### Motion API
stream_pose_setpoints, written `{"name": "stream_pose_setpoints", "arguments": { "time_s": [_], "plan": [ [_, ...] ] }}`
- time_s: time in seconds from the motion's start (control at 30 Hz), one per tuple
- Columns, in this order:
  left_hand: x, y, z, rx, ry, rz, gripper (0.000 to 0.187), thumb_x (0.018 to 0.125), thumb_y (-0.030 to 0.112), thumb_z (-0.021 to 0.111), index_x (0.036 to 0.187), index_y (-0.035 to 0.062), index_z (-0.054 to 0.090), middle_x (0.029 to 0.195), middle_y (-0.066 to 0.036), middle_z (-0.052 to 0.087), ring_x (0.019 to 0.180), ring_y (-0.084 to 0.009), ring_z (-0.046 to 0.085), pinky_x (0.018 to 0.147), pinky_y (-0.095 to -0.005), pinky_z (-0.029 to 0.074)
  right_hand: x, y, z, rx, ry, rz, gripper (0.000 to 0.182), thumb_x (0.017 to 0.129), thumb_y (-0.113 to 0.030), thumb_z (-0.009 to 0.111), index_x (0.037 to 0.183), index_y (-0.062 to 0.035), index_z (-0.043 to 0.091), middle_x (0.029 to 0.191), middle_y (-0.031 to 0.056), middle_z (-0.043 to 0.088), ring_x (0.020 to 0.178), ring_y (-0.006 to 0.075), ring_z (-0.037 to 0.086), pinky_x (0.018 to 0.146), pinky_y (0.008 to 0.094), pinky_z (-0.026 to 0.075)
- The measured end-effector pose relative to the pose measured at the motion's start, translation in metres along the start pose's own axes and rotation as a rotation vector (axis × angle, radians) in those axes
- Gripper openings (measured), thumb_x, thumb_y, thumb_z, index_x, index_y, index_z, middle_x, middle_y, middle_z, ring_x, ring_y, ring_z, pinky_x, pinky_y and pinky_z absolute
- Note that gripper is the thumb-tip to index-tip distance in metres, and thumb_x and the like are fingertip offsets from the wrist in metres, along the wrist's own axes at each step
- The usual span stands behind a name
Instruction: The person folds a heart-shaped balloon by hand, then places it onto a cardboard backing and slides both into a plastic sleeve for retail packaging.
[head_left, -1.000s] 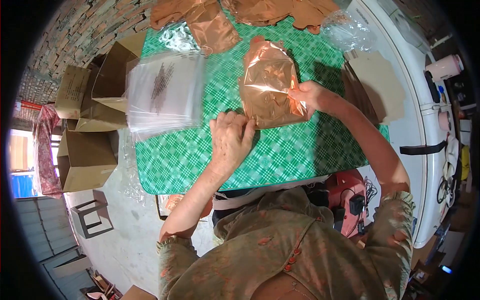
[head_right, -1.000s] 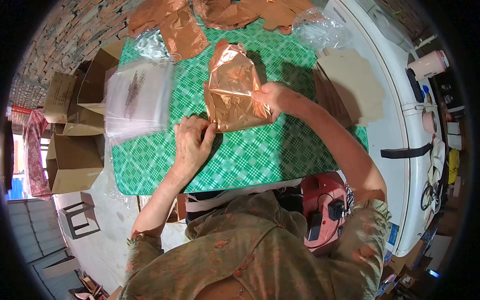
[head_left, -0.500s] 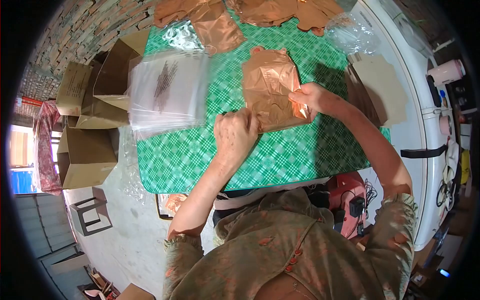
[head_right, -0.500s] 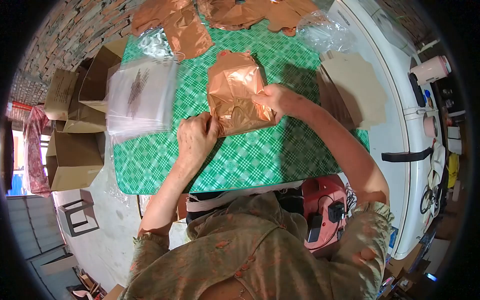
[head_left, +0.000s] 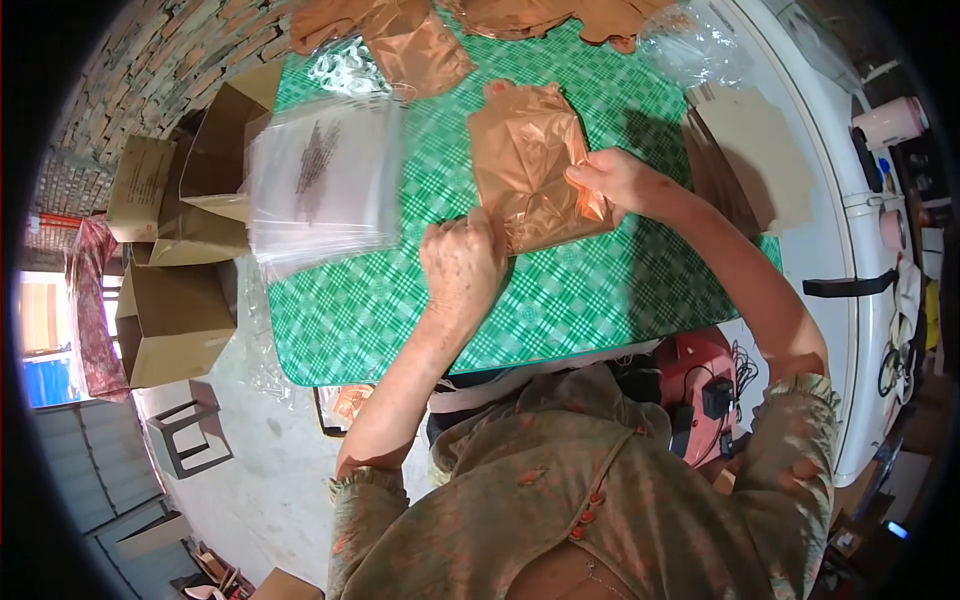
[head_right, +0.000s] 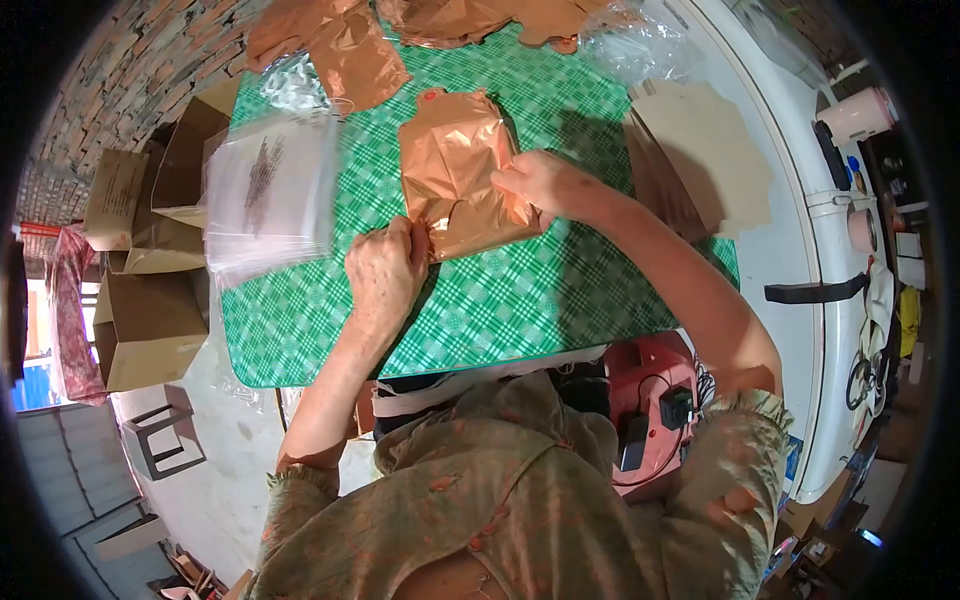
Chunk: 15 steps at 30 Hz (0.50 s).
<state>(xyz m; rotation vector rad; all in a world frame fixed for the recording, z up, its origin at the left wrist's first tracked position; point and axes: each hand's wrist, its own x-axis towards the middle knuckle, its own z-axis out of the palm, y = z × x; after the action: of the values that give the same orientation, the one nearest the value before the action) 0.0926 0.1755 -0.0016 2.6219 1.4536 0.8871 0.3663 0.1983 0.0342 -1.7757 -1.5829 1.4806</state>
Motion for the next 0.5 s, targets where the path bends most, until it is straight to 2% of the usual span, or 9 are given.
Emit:
{"name": "stream_pose_setpoints", "arguments": {
  "time_s": [0.27,0.37,0.47,0.5],
  "plan": [
    [0.000,0.001,0.007,0.076,-0.018,-0.030,0.035,0.099,0.024,0.069,0.072,0.0077,0.055,0.058,-0.012,0.064,0.052,-0.0328,0.065,0.058,-0.0459,0.053,0.001,0.001,0.003,-0.044,0.029,-0.017,0.045,0.108,-0.038,0.057,0.100,0.0049,0.067,0.080,0.0069,0.069,0.063,0.0144,0.070,0.052,0.0299,0.059],
    [0.001,0.002,0.002,0.013,-0.057,-0.094,0.035,0.100,0.029,0.070,0.074,0.0066,0.061,0.058,-0.013,0.064,0.053,-0.0336,0.065,0.057,-0.0479,0.053,-0.004,-0.005,0.006,-0.064,0.066,-0.027,0.044,0.108,-0.036,0.057,0.099,0.0058,0.067,0.078,0.0066,0.067,0.062,0.0151,0.069,0.051,0.0306,0.059],
    [0.001,0.012,-0.019,-0.150,-0.060,-0.141,0.030,0.099,0.031,0.072,0.082,0.0059,0.069,0.066,-0.013,0.068,0.063,-0.0317,0.067,0.065,-0.0469,0.051,-0.003,-0.005,0.006,-0.068,0.061,-0.034,0.044,0.108,-0.036,0.057,0.097,0.0060,0.066,0.076,0.0064,0.066,0.062,0.0153,0.068,0.051,0.0311,0.058],
    [-0.003,0.011,-0.020,-0.168,-0.058,-0.132,0.028,0.098,0.030,0.073,0.085,0.0059,0.071,0.069,-0.012,0.068,0.068,-0.0308,0.066,0.068,-0.0460,0.049,-0.003,-0.005,0.006,-0.069,0.062,-0.029,0.046,0.107,-0.037,0.057,0.100,0.0073,0.067,0.079,0.0105,0.068,0.063,0.0190,0.070,0.053,0.0336,0.059]
  ]
}}
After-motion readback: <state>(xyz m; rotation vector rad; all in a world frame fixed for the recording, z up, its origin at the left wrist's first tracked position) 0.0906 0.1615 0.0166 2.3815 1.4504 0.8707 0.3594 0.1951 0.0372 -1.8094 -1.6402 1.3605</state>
